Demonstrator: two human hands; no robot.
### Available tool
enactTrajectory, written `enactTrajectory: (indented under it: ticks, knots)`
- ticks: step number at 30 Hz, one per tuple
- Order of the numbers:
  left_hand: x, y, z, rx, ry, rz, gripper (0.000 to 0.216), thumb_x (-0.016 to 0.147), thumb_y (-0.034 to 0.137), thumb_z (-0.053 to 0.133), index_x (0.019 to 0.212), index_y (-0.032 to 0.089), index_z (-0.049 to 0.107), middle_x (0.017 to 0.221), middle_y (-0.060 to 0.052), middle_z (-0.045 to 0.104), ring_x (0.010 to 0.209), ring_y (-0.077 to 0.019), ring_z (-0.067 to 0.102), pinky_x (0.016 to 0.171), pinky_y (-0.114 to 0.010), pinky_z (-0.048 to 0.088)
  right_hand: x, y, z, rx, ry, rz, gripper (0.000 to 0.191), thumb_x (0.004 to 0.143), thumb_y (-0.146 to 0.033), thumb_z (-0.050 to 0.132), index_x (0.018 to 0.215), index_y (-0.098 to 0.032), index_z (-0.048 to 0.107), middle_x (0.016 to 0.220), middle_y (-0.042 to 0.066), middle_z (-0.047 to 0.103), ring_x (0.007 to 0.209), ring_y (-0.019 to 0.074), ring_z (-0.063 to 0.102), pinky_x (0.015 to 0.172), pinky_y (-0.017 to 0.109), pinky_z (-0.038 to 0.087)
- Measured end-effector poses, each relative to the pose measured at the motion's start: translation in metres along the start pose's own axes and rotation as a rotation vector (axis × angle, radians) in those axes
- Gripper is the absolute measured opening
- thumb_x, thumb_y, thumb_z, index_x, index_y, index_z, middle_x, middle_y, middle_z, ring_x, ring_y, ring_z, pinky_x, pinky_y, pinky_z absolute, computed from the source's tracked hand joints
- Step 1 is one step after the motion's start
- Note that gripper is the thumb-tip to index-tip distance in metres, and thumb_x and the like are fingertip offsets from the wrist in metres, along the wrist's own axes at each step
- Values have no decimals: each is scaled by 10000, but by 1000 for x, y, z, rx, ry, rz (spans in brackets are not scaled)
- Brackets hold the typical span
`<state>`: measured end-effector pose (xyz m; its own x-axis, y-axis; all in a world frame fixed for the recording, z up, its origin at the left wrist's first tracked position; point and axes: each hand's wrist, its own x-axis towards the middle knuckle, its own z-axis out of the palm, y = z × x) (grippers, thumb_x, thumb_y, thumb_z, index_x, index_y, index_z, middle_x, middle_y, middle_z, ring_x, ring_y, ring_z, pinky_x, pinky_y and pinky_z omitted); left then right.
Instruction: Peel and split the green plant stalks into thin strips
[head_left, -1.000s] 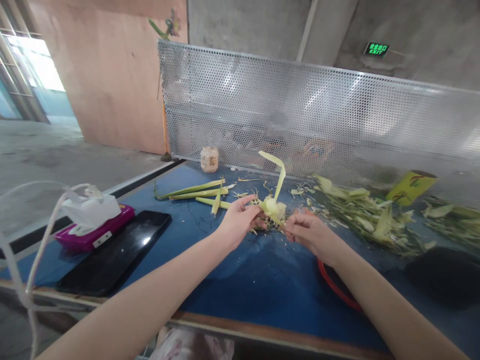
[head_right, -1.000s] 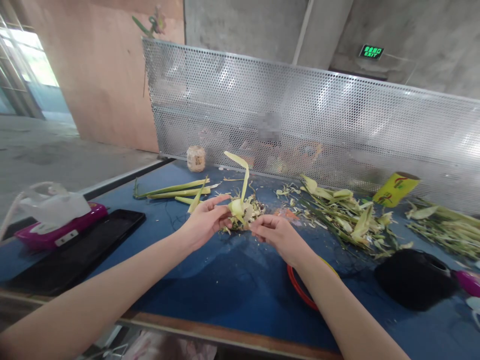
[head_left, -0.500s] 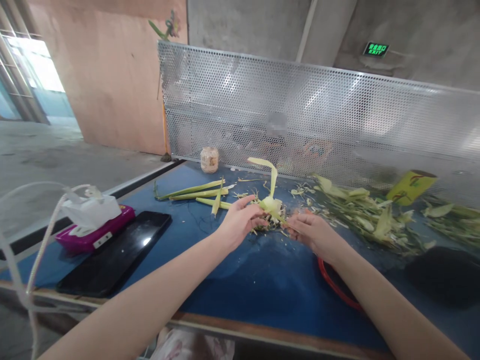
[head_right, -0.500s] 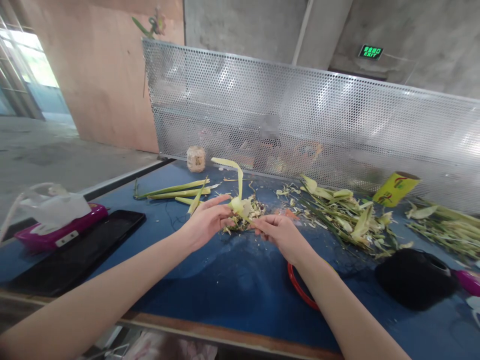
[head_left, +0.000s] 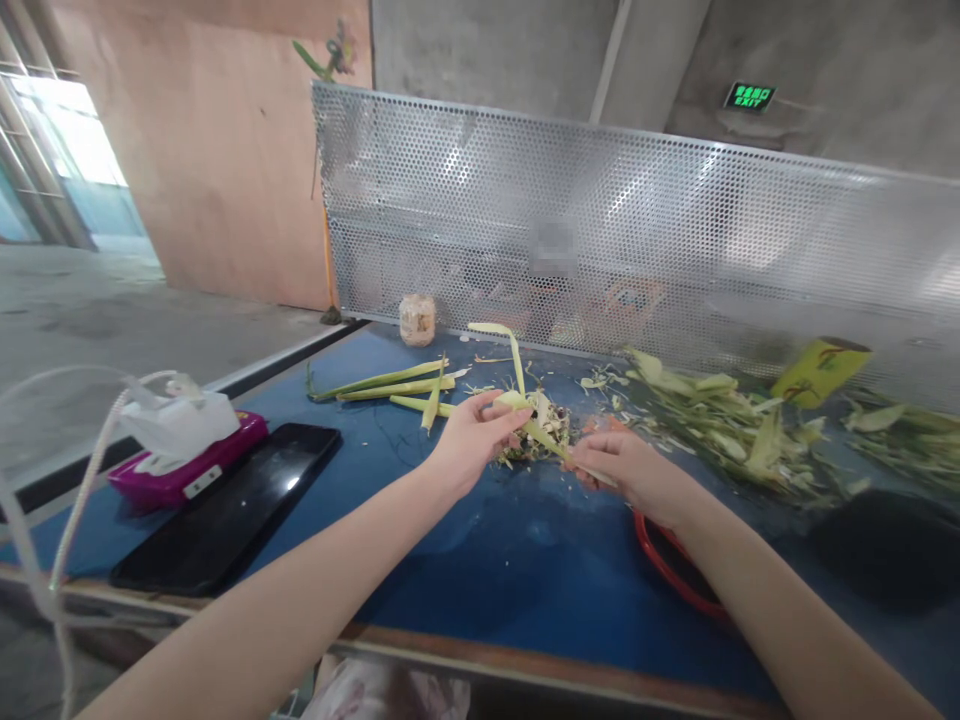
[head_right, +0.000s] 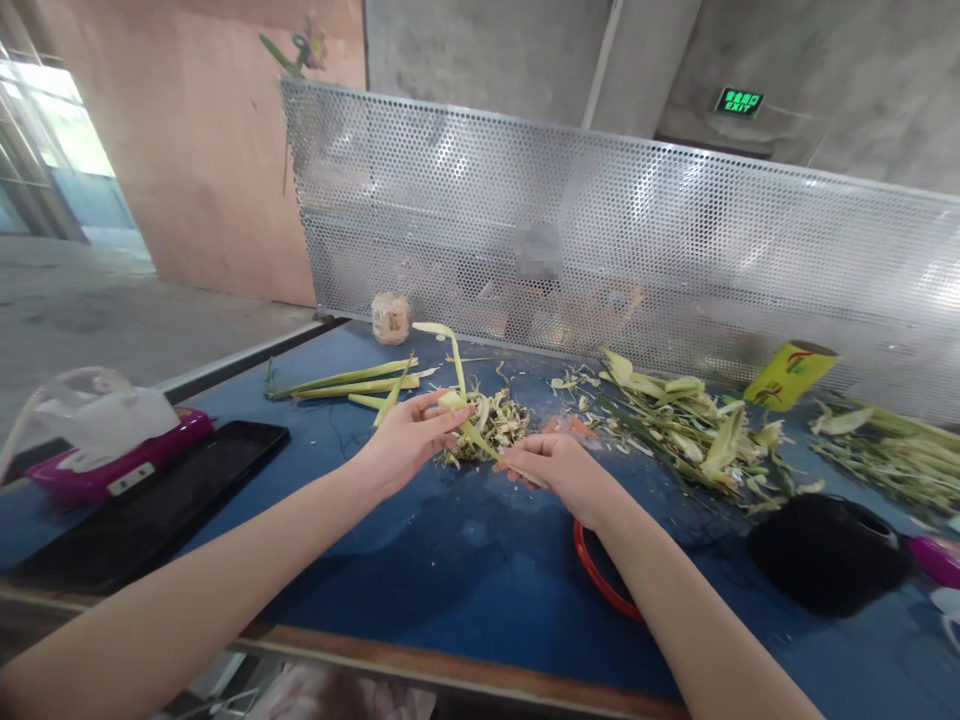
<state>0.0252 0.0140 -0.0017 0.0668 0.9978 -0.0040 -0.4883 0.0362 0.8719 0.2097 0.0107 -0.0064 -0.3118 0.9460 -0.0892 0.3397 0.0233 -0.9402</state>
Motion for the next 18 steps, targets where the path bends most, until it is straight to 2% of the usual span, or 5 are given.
enactTrajectory:
  ticks: [7,8,11,13,18]
  knots:
    - [-2,0,-2,122,-59,24,583,598,132,716,1109,56,444,642,-13,615,436,-56,498,431,-195,370,-6,-8,-3,-203,-228,-21,297,733,-445,533,741,-177,661,721,35,640,626,127,540,590,238,400]
    - [-3,-1,-2,158,-89,36,610,600,143,715,1132,54,430,625,2,603,407,-47,474,420,-196,358,-7,-10,-3,-248,-183,-50,299,740,-445,521,718,-178,652,728,37,642,640,135,546,613,247,408]
    - [-6,-2,-2,274,-225,44,672,615,179,707,1196,60,390,601,25,586,375,-41,450,425,-204,355,-7,-16,-2,-335,171,-195,286,745,-431,499,669,-178,608,695,35,627,653,151,553,644,265,418]
    - [-7,-4,-2,327,-333,21,718,612,192,708,1229,71,363,614,18,595,380,-50,461,435,-214,367,-7,-20,-2,-318,323,-257,272,745,-421,485,708,-179,603,722,41,634,683,163,567,654,272,428]
    - [-9,-10,-4,414,-439,10,817,585,211,723,1282,102,311,618,19,589,387,-64,465,425,-218,366,-6,-17,1,-297,173,-269,213,707,-384,551,742,-183,612,760,29,649,706,163,589,667,269,451]
